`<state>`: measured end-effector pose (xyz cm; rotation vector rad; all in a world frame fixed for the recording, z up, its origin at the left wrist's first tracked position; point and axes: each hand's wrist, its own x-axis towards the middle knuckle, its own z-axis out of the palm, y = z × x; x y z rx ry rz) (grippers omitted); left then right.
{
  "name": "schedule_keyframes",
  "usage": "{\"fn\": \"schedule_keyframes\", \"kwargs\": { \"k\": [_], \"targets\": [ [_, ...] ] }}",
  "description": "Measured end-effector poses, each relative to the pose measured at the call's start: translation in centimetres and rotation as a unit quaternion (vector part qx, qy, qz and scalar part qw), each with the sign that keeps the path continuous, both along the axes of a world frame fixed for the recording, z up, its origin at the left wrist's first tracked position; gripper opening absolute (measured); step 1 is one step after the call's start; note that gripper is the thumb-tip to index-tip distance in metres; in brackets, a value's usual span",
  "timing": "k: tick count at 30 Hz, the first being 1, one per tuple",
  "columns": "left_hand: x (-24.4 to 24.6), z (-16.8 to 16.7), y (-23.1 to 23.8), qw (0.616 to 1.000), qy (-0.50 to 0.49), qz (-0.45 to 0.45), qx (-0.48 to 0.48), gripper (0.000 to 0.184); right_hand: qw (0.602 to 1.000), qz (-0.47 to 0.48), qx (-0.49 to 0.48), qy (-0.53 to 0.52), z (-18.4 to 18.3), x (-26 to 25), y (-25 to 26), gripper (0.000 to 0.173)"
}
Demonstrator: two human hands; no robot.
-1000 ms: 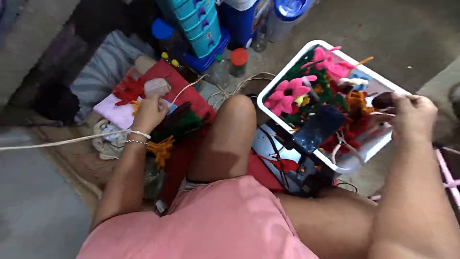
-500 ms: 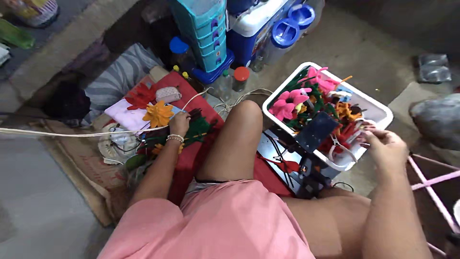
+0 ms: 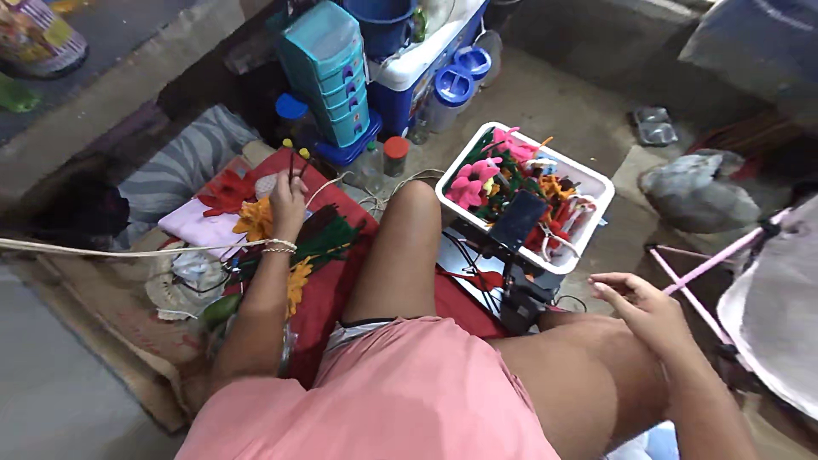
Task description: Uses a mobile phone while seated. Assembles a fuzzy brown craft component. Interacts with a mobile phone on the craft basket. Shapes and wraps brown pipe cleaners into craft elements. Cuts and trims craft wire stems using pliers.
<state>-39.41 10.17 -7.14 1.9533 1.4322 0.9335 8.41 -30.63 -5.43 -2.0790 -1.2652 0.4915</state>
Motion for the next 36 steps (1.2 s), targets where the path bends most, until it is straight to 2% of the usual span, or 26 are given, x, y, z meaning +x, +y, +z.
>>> {"fn": "schedule_keyframes", "kwargs": {
  "k": [2, 4, 7, 9, 12, 14, 17, 21, 23, 25, 27, 28, 31, 36],
  "targets": [
    [1.9, 3.9, -0.4, 0.998, -0.058, -0.033, 0.009, 0.038, 1.0, 0.022, 0.01, 0.006, 1.2, 0.0, 1.5, 0.036],
    [5.1, 7.8, -1.5, 0.989, -0.108, -0.103, 0.015, 0.036, 0.999, 0.038, 0.002, 0.007, 2.8, -0.6, 3.6, 0.034],
    [12.0, 11.9, -4.0, 0.957, -0.169, -0.23, 0.043, 0.027, 0.995, 0.075, -0.066, 0.012, 3.2, -1.1, 6.5, 0.025],
    [16.9, 13.0, -5.7, 0.919, -0.216, -0.328, 0.029, 0.022, 0.983, 0.119, -0.137, 0.006, 1.6, -1.1, 7.6, 0.021],
    [23.9, 13.5, -7.7, 0.843, -0.27, -0.465, -0.021, 0.022, 0.955, 0.152, -0.256, 0.024, -1.6, -2.5, 8.4, 0.027],
    [28.5, 13.4, -8.1, 0.794, -0.298, -0.527, -0.056, 0.033, 0.943, 0.154, -0.295, 0.028, -3.7, -4.5, 8.4, 0.031],
    [34.1, 13.2, -7.7, 0.754, -0.297, -0.579, -0.086, 0.042, 0.928, 0.165, -0.335, 0.011, -6.7, -7.3, 8.7, 0.034],
    [39.8, 11.3, -6.6, 0.719, -0.329, -0.576, -0.208, 0.037, 0.922, 0.138, -0.362, 0.02, -9.1, -9.2, 9.6, 0.042],
    [41.5, 9.0, -5.7, 0.692, -0.36, -0.554, -0.292, 0.048, 0.923, 0.131, -0.361, 0.02, -9.5, -9.6, 9.9, 0.04],
    [43.0, 6.4, -4.4, 0.67, -0.38, -0.531, -0.354, 0.066, 0.937, 0.101, -0.335, 0.01, -9.2, -9.1, 9.9, 0.032],
    [43.8, 4.6, -3.9, 0.667, -0.386, -0.487, -0.411, 0.078, 0.948, 0.042, -0.315, 0.005, -8.5, -8.0, 9.7, 0.027],
    [43.8, 4.3, -3.8, 0.668, -0.391, -0.463, -0.432, 0.078, 0.949, 0.014, -0.314, 0.005, -8.3, -7.3, 9.5, 0.026],
    [43.0, 4.7, -3.4, 0.675, -0.406, -0.437, -0.433, 0.063, 0.948, -0.031, -0.317, 0.0, -8.0, -5.3, 9.2, 0.022],
    [39.9, 6.1, -2.0, 0.7, -0.408, -0.445, -0.382, 0.046, 0.983, 0.014, -0.181, 0.016, -9.3, -7.8, 10.3, 0.021]
  ]
}}
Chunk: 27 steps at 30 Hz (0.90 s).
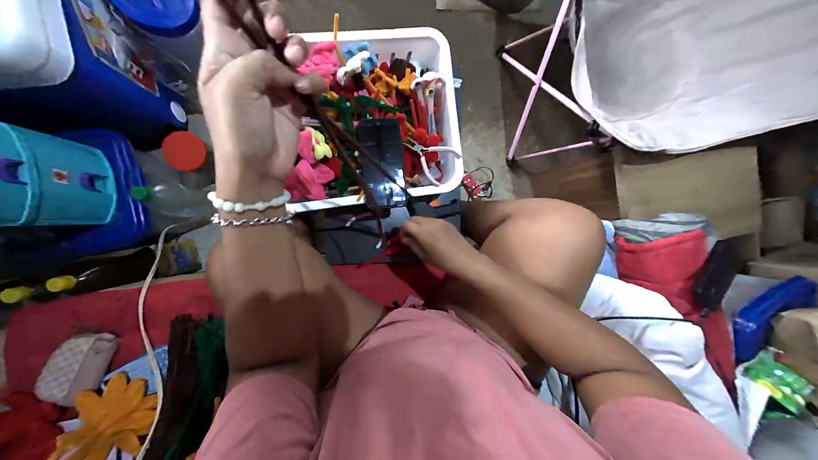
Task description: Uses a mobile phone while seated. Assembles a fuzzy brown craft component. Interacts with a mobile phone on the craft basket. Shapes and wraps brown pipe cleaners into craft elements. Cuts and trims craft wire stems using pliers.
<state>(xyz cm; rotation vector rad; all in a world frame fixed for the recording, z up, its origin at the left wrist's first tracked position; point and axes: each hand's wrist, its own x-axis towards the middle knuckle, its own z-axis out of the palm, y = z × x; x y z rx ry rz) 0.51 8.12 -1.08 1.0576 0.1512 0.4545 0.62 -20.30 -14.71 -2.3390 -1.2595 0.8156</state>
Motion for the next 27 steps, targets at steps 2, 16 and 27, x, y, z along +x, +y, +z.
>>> {"fn": "schedule_keyframes", "kwargs": {
  "k": [2, 16, 27],
  "targets": [
    [-1.0, 0.2, 0.3, 0.999, -0.012, 0.026, -0.015, 0.042, 0.999, 0.036, 0.015, 0.013, -0.7, -1.7, 1.6, 0.024],
    [-5.3, 0.4, 1.7, 0.998, 0.017, 0.058, 0.019, 0.03, 0.985, -0.057, -0.154, -0.062, -2.9, -3.5, 7.6, 0.043],
    [-4.4, -0.2, 2.6, 0.998, 0.065, 0.017, -0.001, 0.044, 0.991, 0.007, -0.126, 0.043, 3.3, -3.0, 4.5, 0.036]
  ]
}}
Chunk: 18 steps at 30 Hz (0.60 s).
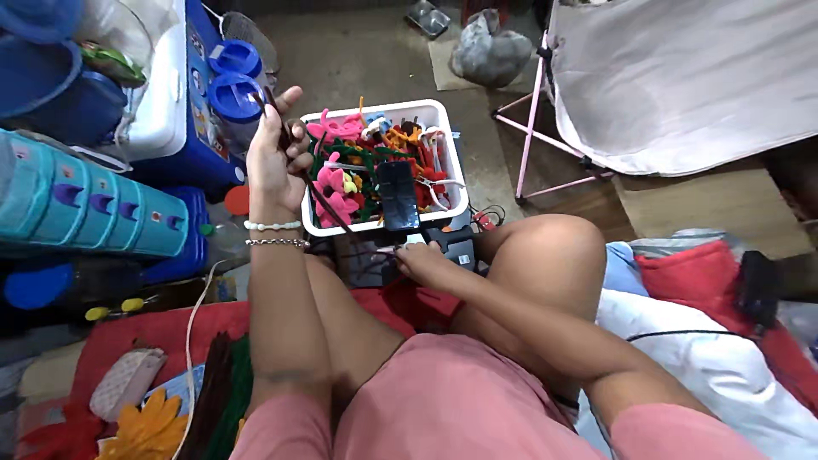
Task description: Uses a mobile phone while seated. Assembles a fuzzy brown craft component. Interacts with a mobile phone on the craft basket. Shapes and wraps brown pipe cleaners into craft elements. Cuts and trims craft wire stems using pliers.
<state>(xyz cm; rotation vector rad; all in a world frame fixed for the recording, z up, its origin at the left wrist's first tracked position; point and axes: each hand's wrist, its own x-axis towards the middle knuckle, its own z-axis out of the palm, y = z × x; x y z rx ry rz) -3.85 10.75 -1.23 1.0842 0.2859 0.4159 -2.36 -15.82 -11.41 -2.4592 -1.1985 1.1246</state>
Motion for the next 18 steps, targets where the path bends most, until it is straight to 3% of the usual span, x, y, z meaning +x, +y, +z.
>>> {"fn": "schedule_keyframes", "kwargs": {
  "k": [4, 7, 12, 15, 18],
  "targets": [
    [-0.4, 0.0, 0.1, 1.0, 0.021, -0.019, 0.002, 0.033, 0.983, 0.045, 0.105, 0.144, 4.4, 1.7, -3.5, 0.032],
    [-0.4, 0.3, -0.3, 1.0, 0.01, -0.024, 0.011, 0.034, 0.972, -0.007, 0.168, 0.164, 8.7, 3.4, -5.7, 0.033],
    [1.3, -0.4, -0.9, 0.993, 0.029, 0.102, 0.057, 0.033, 0.944, -0.184, 0.272, -0.023, 13.2, 6.2, -5.6, 0.029],
    [1.3, -0.5, -2.8, 0.99, 0.009, 0.037, 0.136, 0.035, 0.922, -0.216, 0.298, -0.118, 15.0, 7.0, -2.7, 0.025],
    [1.7, -1.1, -6.2, 0.983, -0.058, -0.042, 0.169, 0.037, 0.924, -0.19, 0.301, -0.139, 14.8, 7.2, 0.8, 0.023]
  ]
}}
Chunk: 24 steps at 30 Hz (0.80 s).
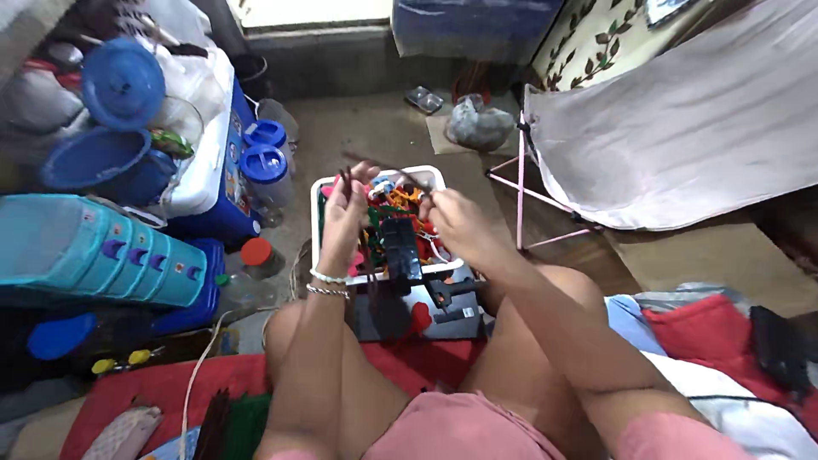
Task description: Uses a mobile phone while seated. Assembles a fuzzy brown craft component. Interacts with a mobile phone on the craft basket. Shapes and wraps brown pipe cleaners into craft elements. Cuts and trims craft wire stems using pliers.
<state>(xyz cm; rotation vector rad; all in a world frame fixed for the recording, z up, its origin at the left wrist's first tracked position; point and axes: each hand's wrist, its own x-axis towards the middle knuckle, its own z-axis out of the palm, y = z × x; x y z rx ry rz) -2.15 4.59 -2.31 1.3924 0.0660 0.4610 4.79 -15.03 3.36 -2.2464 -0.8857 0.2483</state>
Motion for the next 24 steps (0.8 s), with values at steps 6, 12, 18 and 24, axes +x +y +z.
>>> {"fn": "schedule_keyframes", "kwargs": {
  "k": [6, 12, 18, 24],
  "targets": [
    [2.3, -0.2, -2.2, 0.987, -0.081, 0.12, -0.074, 0.027, 0.994, 0.086, -0.028, 0.068, -3.1, 0.3, 2.9, 0.033],
    [2.4, 0.8, -1.3, 0.976, -0.105, 0.143, -0.123, 0.029, 0.981, 0.134, 0.026, 0.139, -6.3, 4.1, 0.2, 0.028],
    [2.1, 1.3, 1.4, 0.978, -0.084, 0.062, -0.179, 0.033, 0.996, 0.033, 0.054, 0.058, -5.9, 9.3, -4.7, 0.022],
    [1.7, 0.6, -2.8, 0.976, 0.056, -0.155, -0.142, 0.02, 0.894, -0.059, 0.337, 0.29, -3.9, 11.0, -6.6, 0.039]
  ]
}}
